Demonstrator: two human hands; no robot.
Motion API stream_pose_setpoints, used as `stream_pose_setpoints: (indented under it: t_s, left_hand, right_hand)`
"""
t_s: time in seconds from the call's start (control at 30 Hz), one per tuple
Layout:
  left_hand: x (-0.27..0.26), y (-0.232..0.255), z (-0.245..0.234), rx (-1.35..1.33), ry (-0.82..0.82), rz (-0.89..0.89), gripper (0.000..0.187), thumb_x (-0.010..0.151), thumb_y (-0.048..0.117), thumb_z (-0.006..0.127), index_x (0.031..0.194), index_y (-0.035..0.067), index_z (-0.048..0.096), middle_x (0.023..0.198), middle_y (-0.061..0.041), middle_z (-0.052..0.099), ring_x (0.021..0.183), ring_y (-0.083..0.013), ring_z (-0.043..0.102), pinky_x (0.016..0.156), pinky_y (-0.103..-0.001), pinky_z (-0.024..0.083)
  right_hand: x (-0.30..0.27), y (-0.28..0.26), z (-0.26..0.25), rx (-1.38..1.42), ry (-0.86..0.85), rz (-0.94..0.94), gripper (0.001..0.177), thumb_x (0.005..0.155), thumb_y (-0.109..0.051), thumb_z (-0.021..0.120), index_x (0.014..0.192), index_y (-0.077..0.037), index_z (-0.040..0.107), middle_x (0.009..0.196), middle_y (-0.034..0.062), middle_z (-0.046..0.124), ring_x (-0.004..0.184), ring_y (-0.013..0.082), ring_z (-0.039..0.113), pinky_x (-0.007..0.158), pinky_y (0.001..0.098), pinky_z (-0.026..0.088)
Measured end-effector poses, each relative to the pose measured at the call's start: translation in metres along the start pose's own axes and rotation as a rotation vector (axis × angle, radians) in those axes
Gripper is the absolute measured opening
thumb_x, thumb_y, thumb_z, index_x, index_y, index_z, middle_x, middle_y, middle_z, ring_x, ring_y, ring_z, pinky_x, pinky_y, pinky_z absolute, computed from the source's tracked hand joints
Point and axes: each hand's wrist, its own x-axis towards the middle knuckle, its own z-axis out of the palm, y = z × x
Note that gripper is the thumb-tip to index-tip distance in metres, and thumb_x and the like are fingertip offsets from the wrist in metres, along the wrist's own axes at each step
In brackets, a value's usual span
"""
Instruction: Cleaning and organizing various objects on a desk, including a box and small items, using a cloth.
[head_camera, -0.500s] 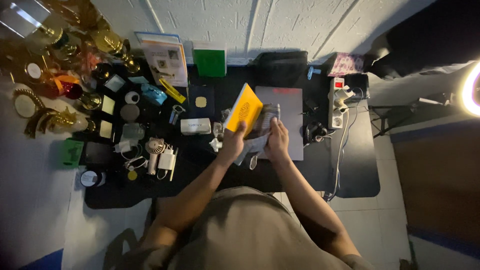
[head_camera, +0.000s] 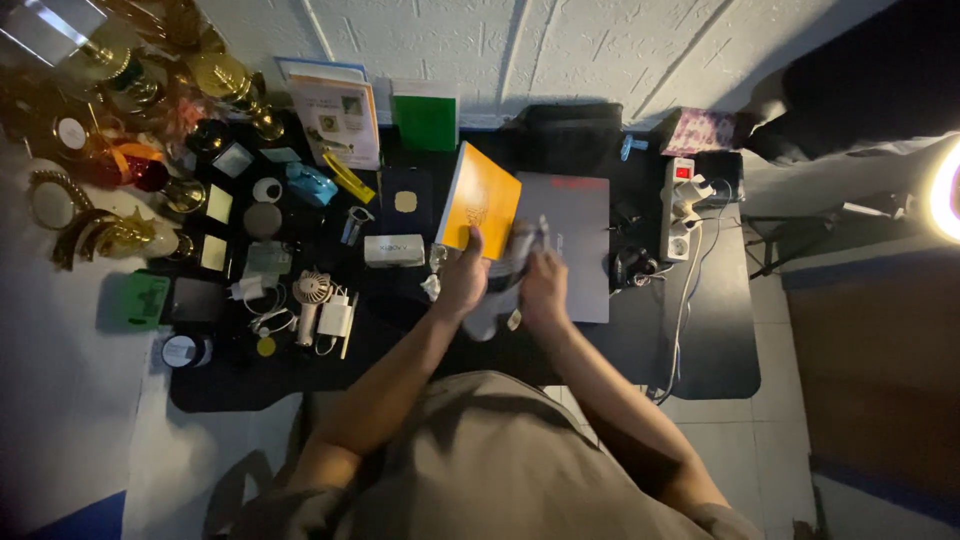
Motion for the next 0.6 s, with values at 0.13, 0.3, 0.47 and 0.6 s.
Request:
stream_pose_setpoints:
  t_s: [0.13, 0.3, 0.47, 0.6]
  left_hand:
    - [-0.013, 0.063, 0.034, -0.199, -0.181, 0.225, 0.060, 0.100, 0.049, 0.058, 0.141, 0.007, 0.048, 0.136, -0.004, 0.059, 0.127, -0.0143, 0.059, 0.109, -0.032, 0.050]
    - [-0.011, 0.046, 0.012, 0.327, -0.164, 0.413, 0.051, 0.114, 0.050, 0.039, 0.131, 0.004, 0.057, 0.117, -0.006, 0.063, 0.105, -0.0164, 0.067, 0.093, -0.035, 0.056]
    - [-0.011, 0.008, 0.001, -0.057, -0.224, 0.228, 0.042, 0.118, 0.039, 0.048, 0.130, 0.000, 0.057, 0.106, -0.008, 0.059, 0.093, -0.0150, 0.058, 0.079, -0.032, 0.050]
    - [-0.045, 0.079, 0.055, -0.074, -0.201, -0.126, 0.052, 0.101, 0.051, 0.035, 0.125, 0.010, 0.056, 0.113, -0.001, 0.069, 0.101, -0.0122, 0.069, 0.088, -0.028, 0.061]
  right_hand:
    - [-0.003, -0.086, 0.015, 0.107, 0.260, 0.262, 0.025, 0.106, -0.025, 0.050, 0.103, -0.006, 0.065, 0.090, 0.0058, 0.062, 0.073, 0.0142, 0.063, 0.065, 0.0316, 0.057]
    - [0.005, -0.122, -0.003, 0.308, 0.028, -0.320, 0.019, 0.111, -0.022, 0.054, 0.108, -0.005, 0.061, 0.095, 0.0061, 0.063, 0.084, 0.0157, 0.062, 0.072, 0.0294, 0.054]
    - [-0.029, -0.142, 0.032, 0.176, 0.022, -0.359, 0.036, 0.108, -0.031, 0.042, 0.116, -0.003, 0.063, 0.104, 0.0053, 0.065, 0.097, 0.0130, 0.066, 0.084, 0.0284, 0.060]
    - [-0.014, -0.052, 0.012, -0.323, -0.325, -0.538, 0.032, 0.116, -0.032, 0.048, 0.114, -0.003, 0.062, 0.115, 0.0109, 0.059, 0.097, 0.0208, 0.059, 0.078, 0.0400, 0.055]
